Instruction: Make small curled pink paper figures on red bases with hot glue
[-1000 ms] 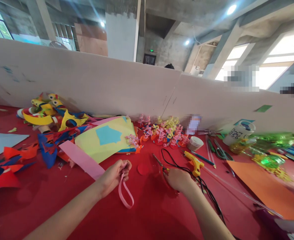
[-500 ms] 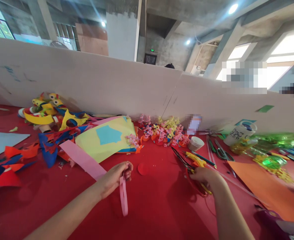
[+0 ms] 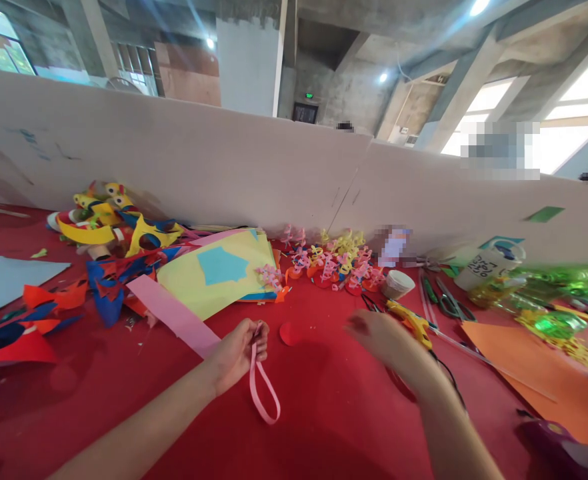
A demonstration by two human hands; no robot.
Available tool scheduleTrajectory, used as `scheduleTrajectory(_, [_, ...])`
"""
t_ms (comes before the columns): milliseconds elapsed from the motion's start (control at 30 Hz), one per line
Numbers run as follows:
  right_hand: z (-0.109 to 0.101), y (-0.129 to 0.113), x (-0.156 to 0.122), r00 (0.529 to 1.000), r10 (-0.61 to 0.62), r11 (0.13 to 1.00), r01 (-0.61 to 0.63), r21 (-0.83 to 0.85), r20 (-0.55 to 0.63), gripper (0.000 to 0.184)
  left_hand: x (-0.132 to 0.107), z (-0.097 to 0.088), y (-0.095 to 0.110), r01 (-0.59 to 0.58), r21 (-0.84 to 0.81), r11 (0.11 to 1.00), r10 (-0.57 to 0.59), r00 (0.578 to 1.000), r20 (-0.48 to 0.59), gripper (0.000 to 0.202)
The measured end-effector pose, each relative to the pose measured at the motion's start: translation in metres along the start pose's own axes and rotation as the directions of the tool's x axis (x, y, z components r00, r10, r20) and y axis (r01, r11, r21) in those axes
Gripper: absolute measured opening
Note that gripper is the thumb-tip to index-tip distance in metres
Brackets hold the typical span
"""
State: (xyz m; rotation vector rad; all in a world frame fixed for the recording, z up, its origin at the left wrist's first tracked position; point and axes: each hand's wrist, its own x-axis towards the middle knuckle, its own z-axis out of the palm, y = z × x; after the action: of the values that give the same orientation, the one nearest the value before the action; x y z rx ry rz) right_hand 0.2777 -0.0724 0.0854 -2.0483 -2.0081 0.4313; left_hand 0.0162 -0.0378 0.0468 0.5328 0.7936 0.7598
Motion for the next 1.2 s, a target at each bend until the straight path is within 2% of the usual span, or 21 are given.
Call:
scheduleTrajectory(67, [0.030,-0.046,-0.004,0.986,-0.164,0.934,0.144,0.327,0.034,0.018,0.000,0.004,-0.007,-0.032,-0.025,0.999,0.032,0.999,-0.024,0.015])
scheduleTrajectory(133, [0.062,-0.081,-0.010,0.962,-0.272,0.814,0.244,0.527,-0.025,0.031,-0.002,0.007,-0.014,-0.098,-0.042,0.994,0.096,0.994,-0.045,0.012])
scheduleTrajectory(200, [0.087,-0.099,-0.015,0.950,-0.286,0.742,0.301,0.599,-0.123,0.043,-0.004,0.010,-0.018,-0.166,-0.059,0.984,0.163,0.985,-0.054,0.008])
scheduleTrajectory(267, [0.099,-0.100,-0.015,0.955,-0.254,0.698,0.292,0.653,-0.156,0.043,-0.005,0.009,-0.019,-0.226,-0.052,0.973,0.223,0.973,-0.058,0.004])
scheduleTrajectory(333, [0.097,-0.090,-0.009,0.960,-0.263,0.671,0.256,0.696,-0.100,0.038,-0.006,0.007,-0.016,-0.267,-0.009,0.964,0.266,0.963,-0.051,0.014])
scheduleTrajectory(433, [0.075,-0.065,0.004,0.955,-0.284,0.681,0.136,0.720,0.089,0.030,-0.004,0.001,-0.011,-0.302,0.073,0.951,0.307,0.948,-0.082,0.023])
scheduleTrajectory(467, [0.066,-0.055,0.009,0.942,-0.281,0.677,0.059,0.733,0.184,0.028,-0.003,-0.001,-0.010,-0.312,0.091,0.946,0.320,0.942,-0.103,0.025])
scheduleTrajectory(533, [0.050,-0.036,0.018,0.883,-0.286,0.680,-0.085,0.728,0.371,0.023,0.000,-0.006,-0.007,-0.322,0.118,0.939,0.337,0.931,-0.141,0.026])
scheduleTrajectory(567, [0.043,-0.027,0.022,0.869,-0.276,0.712,-0.101,0.695,0.410,0.023,0.001,-0.007,-0.007,-0.323,0.128,0.938,0.340,0.928,-0.152,0.026])
scheduleTrajectory(600, [0.038,-0.018,0.025,0.874,-0.249,0.763,-0.089,0.641,0.418,0.024,0.003,-0.008,-0.007,-0.322,0.133,0.937,0.341,0.926,-0.163,0.026])
scheduleTrajectory(667, [0.031,-0.002,0.028,0.926,-0.155,0.893,-0.018,0.450,0.345,0.025,0.004,-0.009,-0.007,-0.313,0.145,0.939,0.335,0.926,-0.175,0.026])
scheduleTrajectory(733, [0.027,0.007,0.029,0.955,-0.073,0.963,-0.006,0.268,0.286,0.024,0.005,-0.009,-0.009,-0.301,0.172,0.938,0.328,0.931,-0.162,0.026])
scheduleTrajectory(767, [0.025,0.009,0.028,0.951,-0.063,0.971,-0.011,0.237,0.304,0.022,0.005,-0.009,-0.010,-0.300,0.205,0.932,0.332,0.932,-0.145,0.025])
scheduleTrajectory(833, [0.021,0.006,0.024,0.905,-0.121,0.954,-0.007,0.299,0.408,0.021,0.004,-0.009,-0.013,-0.327,0.322,0.888,0.373,0.923,-0.092,0.023])
scheduleTrajectory(900, [0.018,-0.002,0.018,0.841,-0.225,0.917,0.013,0.398,0.492,0.025,0.002,-0.010,-0.016,-0.411,0.494,0.766,0.472,0.881,0.001,0.024])
scheduleTrajectory(1000, [0.015,-0.017,0.010,0.789,-0.330,0.897,0.090,0.434,0.519,0.034,-0.004,-0.010,-0.019,-0.543,0.719,0.434,0.608,0.765,0.211,0.043])
scheduleTrajectory(1100, [0.014,-0.029,0.004,0.750,-0.391,0.899,0.186,0.396,0.534,0.043,-0.010,-0.009,-0.018,-0.583,0.802,0.133,0.602,0.690,0.402,0.049])
scheduleTrajectory(1200, [0.015,-0.034,0.002,0.706,-0.432,0.888,0.224,0.402,0.561,0.043,-0.011,-0.008,-0.016,-0.623,0.782,-0.022,0.539,0.651,0.534,0.031])
